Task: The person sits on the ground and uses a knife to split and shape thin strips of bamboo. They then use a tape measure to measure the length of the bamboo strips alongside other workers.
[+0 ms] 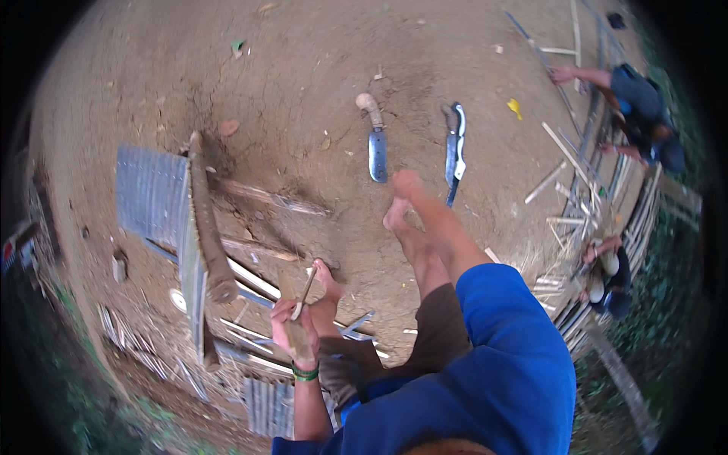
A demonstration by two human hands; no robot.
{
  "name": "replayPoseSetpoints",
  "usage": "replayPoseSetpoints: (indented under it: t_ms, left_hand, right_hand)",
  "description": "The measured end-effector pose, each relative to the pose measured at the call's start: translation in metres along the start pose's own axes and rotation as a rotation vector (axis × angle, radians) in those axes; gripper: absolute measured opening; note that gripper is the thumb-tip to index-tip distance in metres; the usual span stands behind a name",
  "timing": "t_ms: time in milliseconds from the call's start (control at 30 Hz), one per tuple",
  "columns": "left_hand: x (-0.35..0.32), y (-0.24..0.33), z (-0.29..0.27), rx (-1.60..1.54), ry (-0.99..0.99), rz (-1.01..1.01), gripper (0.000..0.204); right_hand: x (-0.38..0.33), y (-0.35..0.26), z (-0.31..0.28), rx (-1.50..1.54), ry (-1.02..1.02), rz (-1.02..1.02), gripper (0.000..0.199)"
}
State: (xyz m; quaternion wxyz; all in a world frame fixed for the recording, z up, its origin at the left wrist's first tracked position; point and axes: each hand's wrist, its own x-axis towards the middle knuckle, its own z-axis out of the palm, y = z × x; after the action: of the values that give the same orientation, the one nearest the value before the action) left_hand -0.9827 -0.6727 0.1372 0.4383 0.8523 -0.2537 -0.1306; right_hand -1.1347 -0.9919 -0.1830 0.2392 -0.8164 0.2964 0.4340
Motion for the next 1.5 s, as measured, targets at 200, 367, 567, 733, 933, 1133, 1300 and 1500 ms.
replayPoseSetpoints:
  t_ms: [200, 367, 567, 733, 933, 1133, 1300, 1500]
  left_hand:
    - [-0.023, -0.026, 0.08, 0.163, 0.111, -0.211, 0.028]
    - [-0.044, -0.061, 0.125, 0.126, 0.179, -0.369, 0.027]
    - [-0.066, -0.089, 0.128, 0.218, 0.201, -0.469, 0.029]
    - [-0.087, -0.065, 0.092, 0.135, 0.26, -0.491, 0.026]
    - [-0.134, 0.003, -0.019, 0.15, 0.406, -0.535, 0.022]
    - [-0.208, 0.026, -0.181, 0.341, 0.678, -0.532, 0.022]
    - [-0.296, -0.003, -0.3, 0.114, 1.023, -0.605, 0.02]
    - [-0.406, -0.029, -0.415, -0.004, 1.252, -0.732, 0.026]
  right_hand:
    - [0.156, 0.062, -0.023, -0.246, 0.136, -0.083, 0.04]
    - [0.253, 0.059, -0.025, -0.542, 0.39, -0.347, 0.046]
    - [0.281, 0.067, -0.042, -1.172, 0.21, -0.423, 0.037]
    - [0.209, 0.113, -0.044, -1.124, 0.11, -0.511, 0.036]
    - [-0.006, 0.033, -0.058, -0.396, -0.147, -0.316, 0.055]
    - [-0.241, -0.134, -0.068, -0.121, -0.105, -0.694, 0.056]
    - [-0.342, -0.27, 0.01, -0.227, -0.13, -0.807, 0.044]
    - [-0.458, -0.502, 0.05, -0.08, -0.342, -0.636, 0.042]
